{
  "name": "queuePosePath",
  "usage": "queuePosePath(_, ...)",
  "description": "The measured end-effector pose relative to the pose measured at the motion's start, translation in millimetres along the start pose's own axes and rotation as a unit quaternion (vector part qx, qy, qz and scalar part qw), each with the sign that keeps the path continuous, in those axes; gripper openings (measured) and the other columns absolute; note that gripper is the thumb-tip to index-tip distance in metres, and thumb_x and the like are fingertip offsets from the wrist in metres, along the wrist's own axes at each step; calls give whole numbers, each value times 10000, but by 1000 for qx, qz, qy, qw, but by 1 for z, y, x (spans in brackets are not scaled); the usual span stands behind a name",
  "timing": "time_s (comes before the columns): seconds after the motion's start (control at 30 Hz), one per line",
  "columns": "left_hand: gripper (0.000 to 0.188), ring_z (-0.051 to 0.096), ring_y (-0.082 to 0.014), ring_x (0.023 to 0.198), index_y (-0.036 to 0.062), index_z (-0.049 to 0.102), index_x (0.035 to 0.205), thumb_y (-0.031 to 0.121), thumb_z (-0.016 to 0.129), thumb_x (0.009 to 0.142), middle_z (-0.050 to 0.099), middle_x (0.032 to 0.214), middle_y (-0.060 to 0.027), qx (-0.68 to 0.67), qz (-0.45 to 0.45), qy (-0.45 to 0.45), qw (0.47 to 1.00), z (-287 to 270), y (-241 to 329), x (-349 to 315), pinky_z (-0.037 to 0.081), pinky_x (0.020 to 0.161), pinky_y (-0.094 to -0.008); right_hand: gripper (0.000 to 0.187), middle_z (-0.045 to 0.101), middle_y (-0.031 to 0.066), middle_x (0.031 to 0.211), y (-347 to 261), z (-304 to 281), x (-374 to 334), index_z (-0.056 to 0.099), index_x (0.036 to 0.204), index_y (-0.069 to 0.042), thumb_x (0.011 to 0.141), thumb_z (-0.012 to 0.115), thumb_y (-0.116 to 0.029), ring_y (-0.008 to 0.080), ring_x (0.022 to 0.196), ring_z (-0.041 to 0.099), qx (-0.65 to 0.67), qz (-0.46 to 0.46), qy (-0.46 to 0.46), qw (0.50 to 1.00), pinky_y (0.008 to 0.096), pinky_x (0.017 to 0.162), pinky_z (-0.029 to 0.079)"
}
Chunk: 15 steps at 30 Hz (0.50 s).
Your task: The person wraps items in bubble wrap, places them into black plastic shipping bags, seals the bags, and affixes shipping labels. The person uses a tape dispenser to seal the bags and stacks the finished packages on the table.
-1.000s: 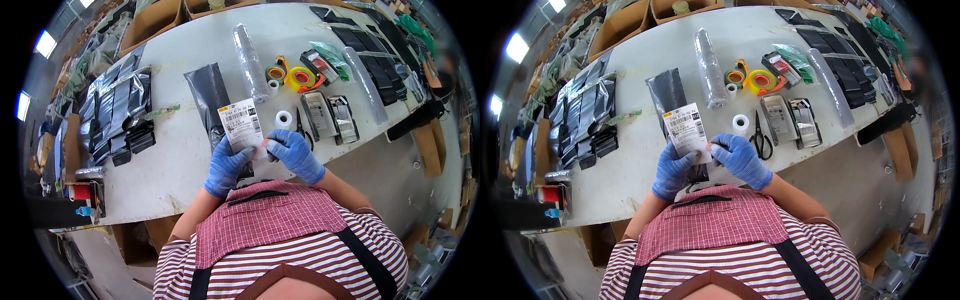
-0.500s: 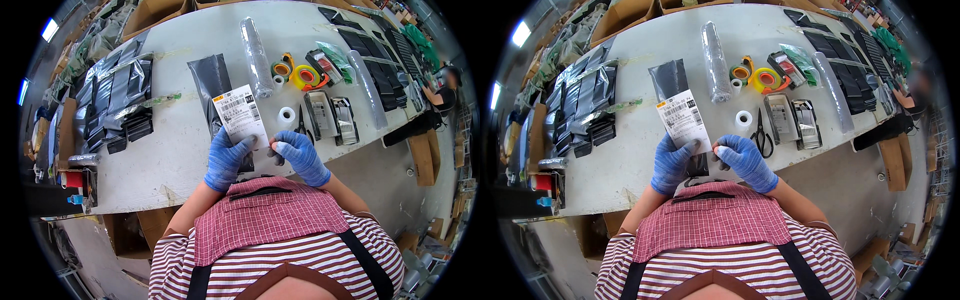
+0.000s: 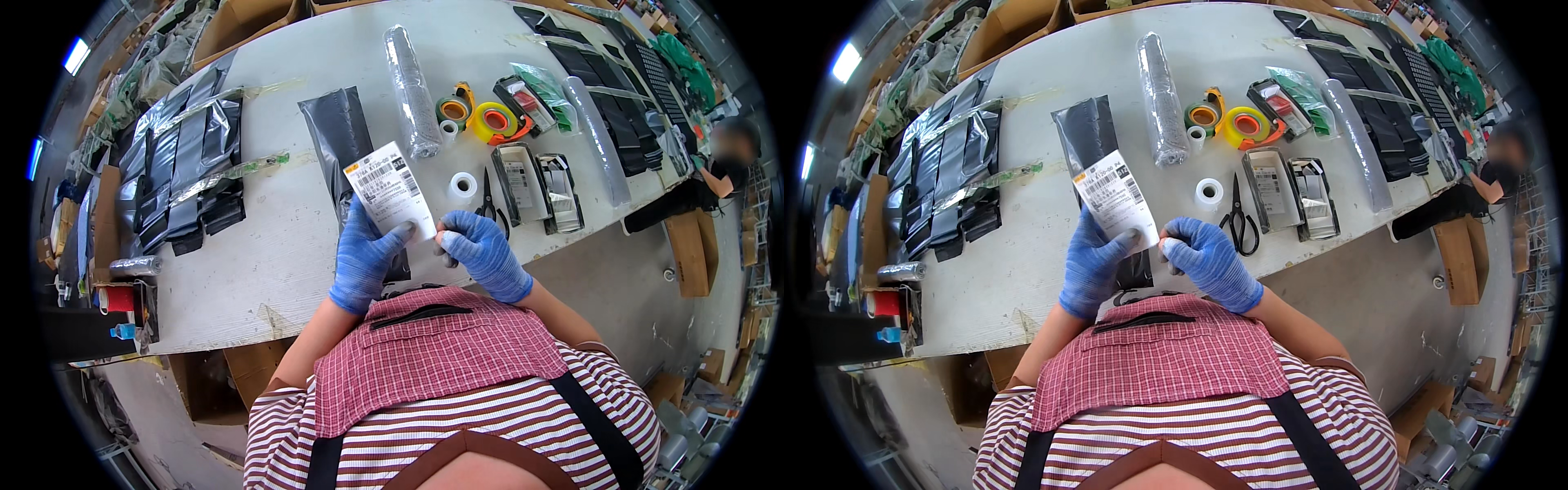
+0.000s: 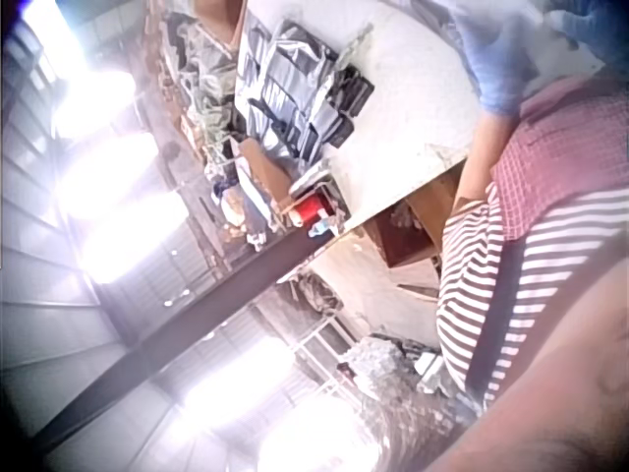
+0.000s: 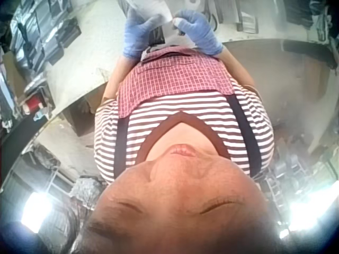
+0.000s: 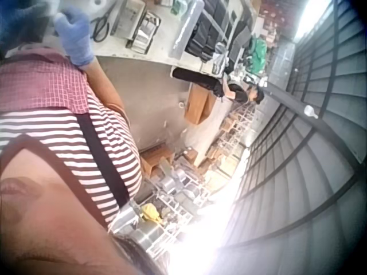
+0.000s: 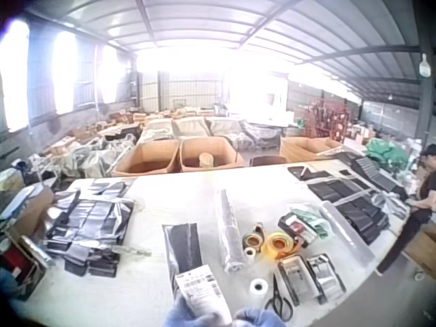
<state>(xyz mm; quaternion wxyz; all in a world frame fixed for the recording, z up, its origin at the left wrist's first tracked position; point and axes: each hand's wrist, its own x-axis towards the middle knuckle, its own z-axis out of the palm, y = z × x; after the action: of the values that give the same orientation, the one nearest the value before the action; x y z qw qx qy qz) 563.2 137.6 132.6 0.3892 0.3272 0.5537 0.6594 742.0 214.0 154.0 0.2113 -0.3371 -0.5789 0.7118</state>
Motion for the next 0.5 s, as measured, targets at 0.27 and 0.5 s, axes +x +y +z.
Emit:
queuePosePath(0.27,314,589,-95,886,7,595,1171,121,676,889,643,1010,-42,39,-79,-206,975,-7,-1,-3,488,808,-243,158,608,40,803,14,7,12,606,998,6,933,573,-134,80,691,576,-14,-56,19,998,239,646,500)
queuePosePath(0.5,212,600,-102,811,0,635,1044,162,627,906,643,886,-29,-23,-207,-139,968,-25,-26,13,517,743,-237,84,608,118,706,21,3,18,624,867,-13,844,594,-88,168,618,590,-250,-155,32,955,307,589,481)
